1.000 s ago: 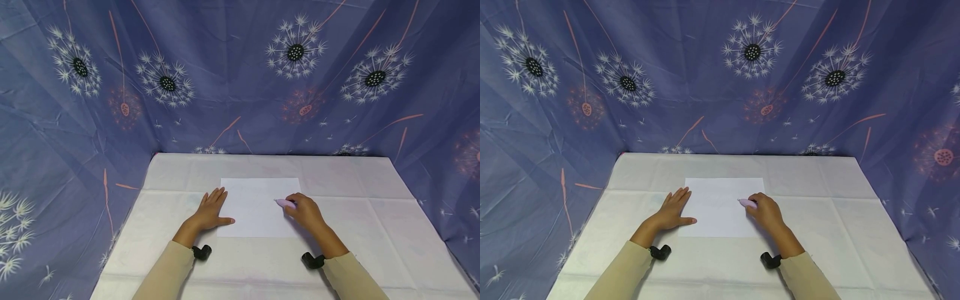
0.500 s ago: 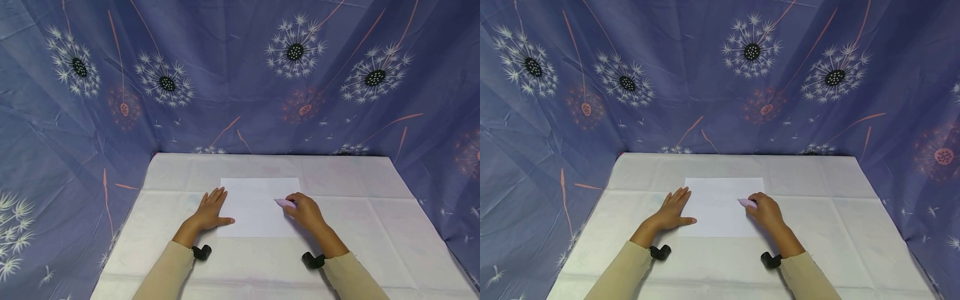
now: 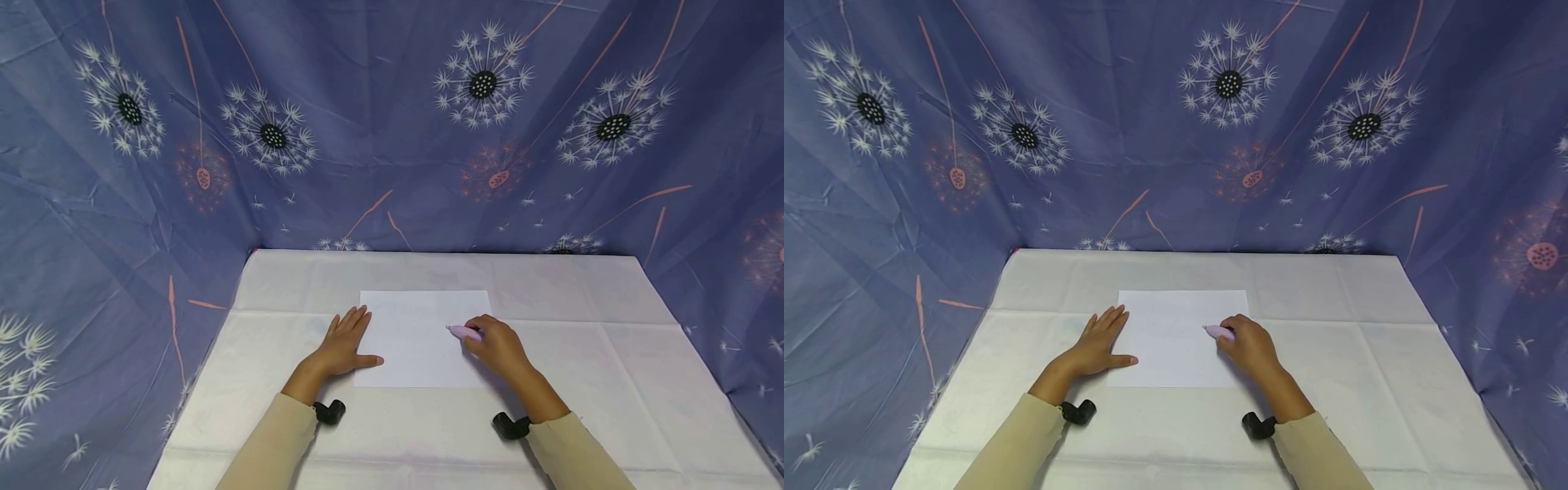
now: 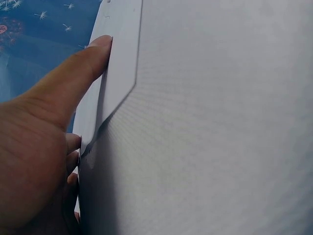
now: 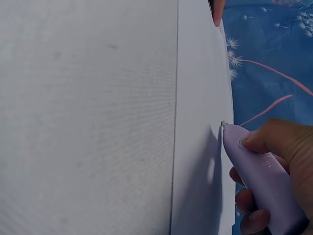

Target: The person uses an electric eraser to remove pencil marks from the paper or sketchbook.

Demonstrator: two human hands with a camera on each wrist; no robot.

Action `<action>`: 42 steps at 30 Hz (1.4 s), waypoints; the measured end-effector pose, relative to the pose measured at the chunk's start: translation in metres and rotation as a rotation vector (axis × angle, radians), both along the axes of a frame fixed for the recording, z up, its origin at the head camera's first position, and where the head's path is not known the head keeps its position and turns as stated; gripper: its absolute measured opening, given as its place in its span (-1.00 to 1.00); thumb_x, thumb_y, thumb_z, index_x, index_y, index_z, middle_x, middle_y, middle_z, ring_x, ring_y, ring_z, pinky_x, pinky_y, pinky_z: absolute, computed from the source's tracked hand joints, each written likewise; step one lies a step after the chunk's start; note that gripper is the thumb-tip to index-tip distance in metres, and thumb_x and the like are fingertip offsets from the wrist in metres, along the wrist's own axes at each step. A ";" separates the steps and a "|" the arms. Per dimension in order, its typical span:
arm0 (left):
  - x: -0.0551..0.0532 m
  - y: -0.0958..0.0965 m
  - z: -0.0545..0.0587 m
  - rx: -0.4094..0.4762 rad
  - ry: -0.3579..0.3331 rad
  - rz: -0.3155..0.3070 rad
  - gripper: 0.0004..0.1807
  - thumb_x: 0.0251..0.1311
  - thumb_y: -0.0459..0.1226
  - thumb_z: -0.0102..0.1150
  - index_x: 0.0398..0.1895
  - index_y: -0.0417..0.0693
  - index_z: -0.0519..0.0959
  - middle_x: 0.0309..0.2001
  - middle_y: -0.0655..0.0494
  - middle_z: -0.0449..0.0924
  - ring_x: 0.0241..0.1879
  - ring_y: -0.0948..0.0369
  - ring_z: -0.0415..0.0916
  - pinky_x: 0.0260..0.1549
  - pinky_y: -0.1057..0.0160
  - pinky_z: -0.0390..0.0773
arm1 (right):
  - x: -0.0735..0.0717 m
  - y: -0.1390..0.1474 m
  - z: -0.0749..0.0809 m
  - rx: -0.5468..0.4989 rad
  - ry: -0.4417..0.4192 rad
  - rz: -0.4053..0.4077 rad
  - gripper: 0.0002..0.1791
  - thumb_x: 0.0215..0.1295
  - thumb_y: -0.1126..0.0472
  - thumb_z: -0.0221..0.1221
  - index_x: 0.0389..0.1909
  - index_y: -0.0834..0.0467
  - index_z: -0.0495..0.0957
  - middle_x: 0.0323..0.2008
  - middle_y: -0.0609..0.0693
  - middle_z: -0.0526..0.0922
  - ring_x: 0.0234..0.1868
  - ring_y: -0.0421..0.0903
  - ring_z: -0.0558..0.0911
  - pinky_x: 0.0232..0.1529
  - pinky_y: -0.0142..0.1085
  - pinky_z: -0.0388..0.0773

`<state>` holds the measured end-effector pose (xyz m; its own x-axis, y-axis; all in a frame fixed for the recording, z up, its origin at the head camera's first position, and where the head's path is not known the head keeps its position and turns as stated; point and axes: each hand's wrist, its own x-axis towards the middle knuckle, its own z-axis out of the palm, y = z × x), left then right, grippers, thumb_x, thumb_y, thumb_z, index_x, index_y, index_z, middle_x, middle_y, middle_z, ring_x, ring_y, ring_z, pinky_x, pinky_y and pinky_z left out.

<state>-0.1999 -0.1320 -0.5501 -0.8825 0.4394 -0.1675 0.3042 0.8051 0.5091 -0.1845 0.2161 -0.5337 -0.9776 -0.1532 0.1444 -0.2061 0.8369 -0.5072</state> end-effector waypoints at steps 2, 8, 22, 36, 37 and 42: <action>0.000 0.000 0.001 0.000 0.000 0.001 0.17 0.13 0.25 0.34 0.64 -0.07 -0.02 0.67 0.02 -0.18 0.67 0.03 -0.31 0.60 -0.16 -0.34 | 0.001 0.000 0.000 -0.003 -0.001 -0.004 -0.74 0.14 0.21 0.41 -0.14 0.16 0.72 -0.19 0.05 0.74 -0.31 -0.06 0.60 -0.24 -0.17 0.53; 0.001 0.000 0.002 0.000 -0.002 0.002 0.17 0.13 0.23 0.34 0.64 -0.07 -0.02 0.67 0.02 -0.18 0.67 0.03 -0.30 0.60 -0.16 -0.35 | 0.005 -0.002 0.001 -0.014 -0.030 0.029 -0.78 0.13 0.23 0.39 -0.18 0.15 0.73 -0.24 -0.01 0.74 -0.33 -0.11 0.58 -0.24 -0.21 0.54; 0.001 0.000 0.000 -0.007 0.001 0.002 0.17 0.14 0.23 0.34 0.64 -0.08 -0.02 0.67 0.01 -0.18 0.67 0.02 -0.30 0.60 -0.17 -0.34 | 0.006 -0.002 0.001 -0.006 -0.015 0.037 -0.79 0.15 0.21 0.37 -0.18 0.14 0.73 -0.24 -0.02 0.74 -0.32 -0.11 0.58 -0.24 -0.20 0.54; 0.000 0.000 -0.003 -0.013 0.010 -0.002 0.17 0.14 0.23 0.34 0.64 -0.09 -0.03 0.67 0.00 -0.19 0.66 0.01 -0.30 0.59 -0.17 -0.33 | 0.007 -0.004 0.003 0.000 -0.036 0.055 -0.80 0.15 0.20 0.37 -0.19 0.13 0.73 -0.26 -0.04 0.72 -0.34 -0.12 0.57 -0.25 -0.21 0.53; 0.000 0.000 -0.003 -0.010 0.014 -0.002 0.17 0.14 0.22 0.34 0.64 -0.10 -0.02 0.67 0.00 -0.18 0.66 0.00 -0.29 0.59 -0.18 -0.32 | 0.007 -0.004 0.003 0.001 -0.036 0.052 -0.80 0.15 0.20 0.37 -0.19 0.13 0.73 -0.26 -0.04 0.72 -0.33 -0.12 0.57 -0.24 -0.21 0.53; 0.000 0.000 -0.003 0.007 0.018 -0.005 0.16 0.13 0.20 0.36 0.63 -0.13 -0.01 0.66 -0.03 -0.16 0.66 -0.02 -0.27 0.58 -0.20 -0.31 | 0.005 -0.003 0.002 0.011 -0.027 0.032 -0.78 0.17 0.20 0.37 -0.16 0.15 0.72 -0.23 0.01 0.72 -0.32 -0.09 0.58 -0.24 -0.18 0.53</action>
